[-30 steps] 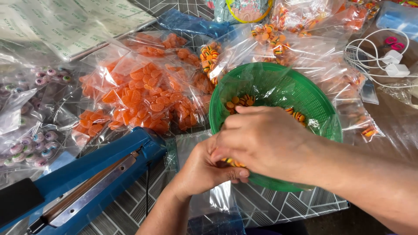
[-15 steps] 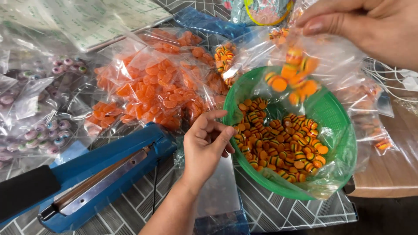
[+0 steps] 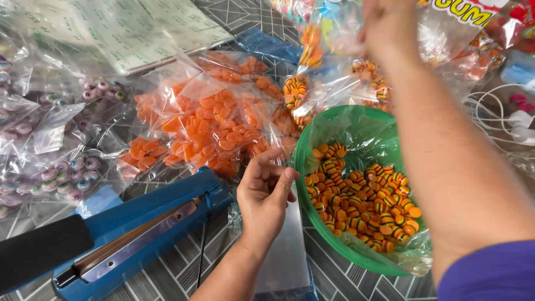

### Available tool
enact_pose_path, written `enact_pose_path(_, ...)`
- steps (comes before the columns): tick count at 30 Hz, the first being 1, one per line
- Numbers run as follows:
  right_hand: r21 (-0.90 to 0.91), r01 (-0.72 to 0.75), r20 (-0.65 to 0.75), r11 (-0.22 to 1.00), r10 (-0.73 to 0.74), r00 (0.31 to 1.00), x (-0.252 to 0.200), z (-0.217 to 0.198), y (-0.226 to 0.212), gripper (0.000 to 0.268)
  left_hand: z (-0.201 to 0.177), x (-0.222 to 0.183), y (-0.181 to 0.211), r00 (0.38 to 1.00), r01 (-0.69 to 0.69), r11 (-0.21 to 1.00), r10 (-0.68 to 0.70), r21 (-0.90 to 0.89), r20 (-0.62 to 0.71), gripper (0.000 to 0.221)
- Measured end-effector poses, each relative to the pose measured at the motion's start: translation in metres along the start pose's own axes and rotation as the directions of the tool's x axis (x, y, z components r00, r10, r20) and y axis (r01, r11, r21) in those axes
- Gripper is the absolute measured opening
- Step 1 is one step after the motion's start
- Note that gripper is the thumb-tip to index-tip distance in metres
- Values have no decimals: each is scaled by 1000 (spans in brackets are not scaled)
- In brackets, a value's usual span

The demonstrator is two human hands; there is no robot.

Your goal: The person picks up a small plastic bag and fills it with fish-shaped candies by hand from a green basket, then sets the filled bag aside and repeats the process with a new bag.

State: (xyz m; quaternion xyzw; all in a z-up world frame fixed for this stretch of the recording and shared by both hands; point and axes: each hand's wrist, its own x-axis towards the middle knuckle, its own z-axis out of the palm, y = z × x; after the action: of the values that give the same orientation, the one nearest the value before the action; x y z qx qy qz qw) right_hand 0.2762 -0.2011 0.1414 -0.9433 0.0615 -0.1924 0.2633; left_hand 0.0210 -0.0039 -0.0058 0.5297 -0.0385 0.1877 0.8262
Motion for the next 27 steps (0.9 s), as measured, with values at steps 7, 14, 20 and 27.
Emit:
enact_pose_path(7,7,-182,326,983,170,930,-46,18,24,41,-1,0,-8,999,41,999,-41,-12,-13,34)
enact_pose_path(14,-23,506,342,862,-469,814,-158,-100,22,37,0,-4,-2,967,-238,970,242,59,-82,19)
enact_pose_path(20,182,613,350,768,-634,690,-329,-151,58,25,-4,-6,20,896,-401,840,443,366,-35,15)
enact_pose_path(27,616,626,363,478,-878,313,-390,-38,51,23,-9,-12,89,907,-419,781,378,464,185,13)
